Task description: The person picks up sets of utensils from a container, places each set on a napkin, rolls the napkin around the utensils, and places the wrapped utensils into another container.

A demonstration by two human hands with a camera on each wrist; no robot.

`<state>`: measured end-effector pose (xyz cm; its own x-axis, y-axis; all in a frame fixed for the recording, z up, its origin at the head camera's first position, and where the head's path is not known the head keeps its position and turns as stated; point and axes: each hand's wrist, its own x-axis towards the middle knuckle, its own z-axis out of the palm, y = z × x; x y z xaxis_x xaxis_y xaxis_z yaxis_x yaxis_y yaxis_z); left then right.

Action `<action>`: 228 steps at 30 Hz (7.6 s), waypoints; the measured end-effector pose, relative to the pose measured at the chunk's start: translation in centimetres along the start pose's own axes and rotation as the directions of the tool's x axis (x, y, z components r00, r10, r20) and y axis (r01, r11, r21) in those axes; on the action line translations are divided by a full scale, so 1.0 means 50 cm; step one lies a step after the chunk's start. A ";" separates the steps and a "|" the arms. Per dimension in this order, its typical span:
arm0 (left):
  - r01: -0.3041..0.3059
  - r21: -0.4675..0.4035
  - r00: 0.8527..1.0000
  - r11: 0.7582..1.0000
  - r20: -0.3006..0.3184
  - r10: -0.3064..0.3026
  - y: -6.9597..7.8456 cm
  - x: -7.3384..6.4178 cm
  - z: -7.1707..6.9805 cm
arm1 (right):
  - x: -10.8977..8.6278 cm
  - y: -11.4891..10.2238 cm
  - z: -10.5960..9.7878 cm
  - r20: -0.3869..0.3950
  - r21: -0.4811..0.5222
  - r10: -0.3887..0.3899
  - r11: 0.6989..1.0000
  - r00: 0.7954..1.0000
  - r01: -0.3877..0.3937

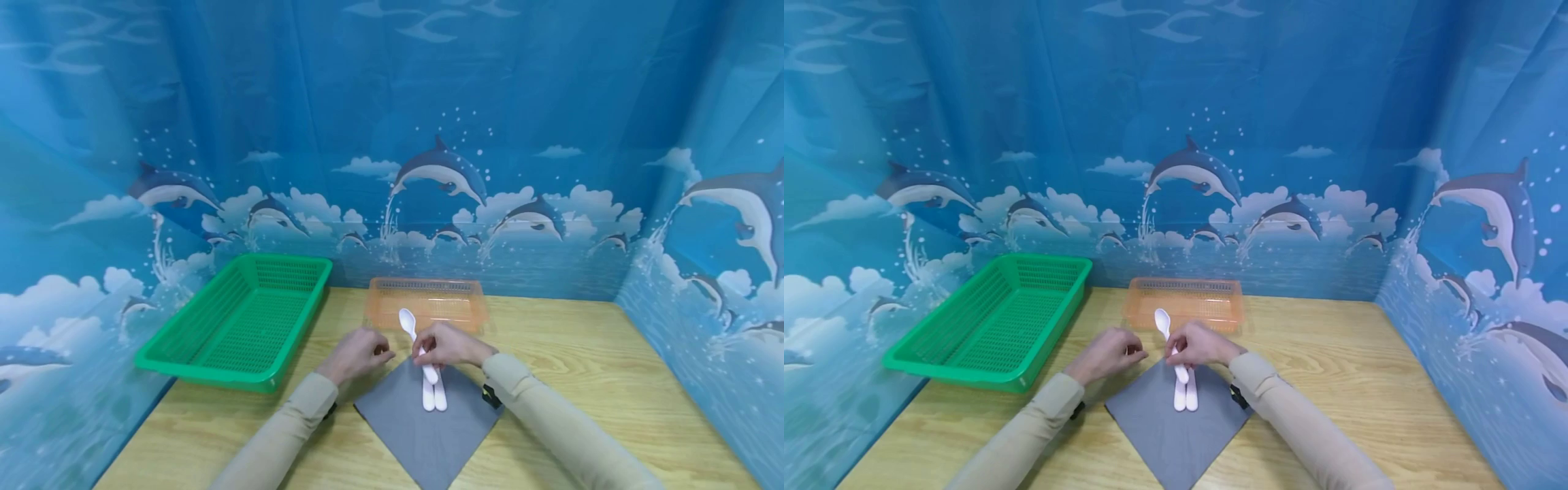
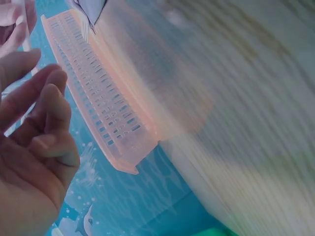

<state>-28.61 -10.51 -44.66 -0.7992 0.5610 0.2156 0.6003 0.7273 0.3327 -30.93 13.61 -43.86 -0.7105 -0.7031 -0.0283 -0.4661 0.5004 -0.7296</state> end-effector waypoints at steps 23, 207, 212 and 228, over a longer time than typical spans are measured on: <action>-0.086 -0.002 0.940 0.996 0.331 0.081 0.032 -0.018 0.027 | 0.020 -0.026 0.065 0.113 -0.127 0.027 0.992 0.993 -0.013; 0.308 -0.172 0.914 0.936 0.325 -0.241 0.065 0.035 0.051 | -0.096 0.037 0.034 -0.179 -0.006 0.295 0.954 0.938 -0.301; 0.335 -0.167 0.908 0.927 0.318 -0.271 0.067 0.038 0.056 | -0.092 0.038 0.039 -0.199 -0.021 0.305 0.949 0.931 -0.315; -0.052 0.233 0.985 0.971 0.174 0.011 0.150 0.029 0.055 | -0.087 0.042 0.042 -0.250 -0.028 0.327 0.939 0.912 -0.344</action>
<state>-25.20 -3.16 -44.38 -0.7754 0.6290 0.0558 0.6312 0.7694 0.0978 -27.69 16.64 -46.70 -0.9316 -0.3513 -0.0936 -0.2078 0.7258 -0.6558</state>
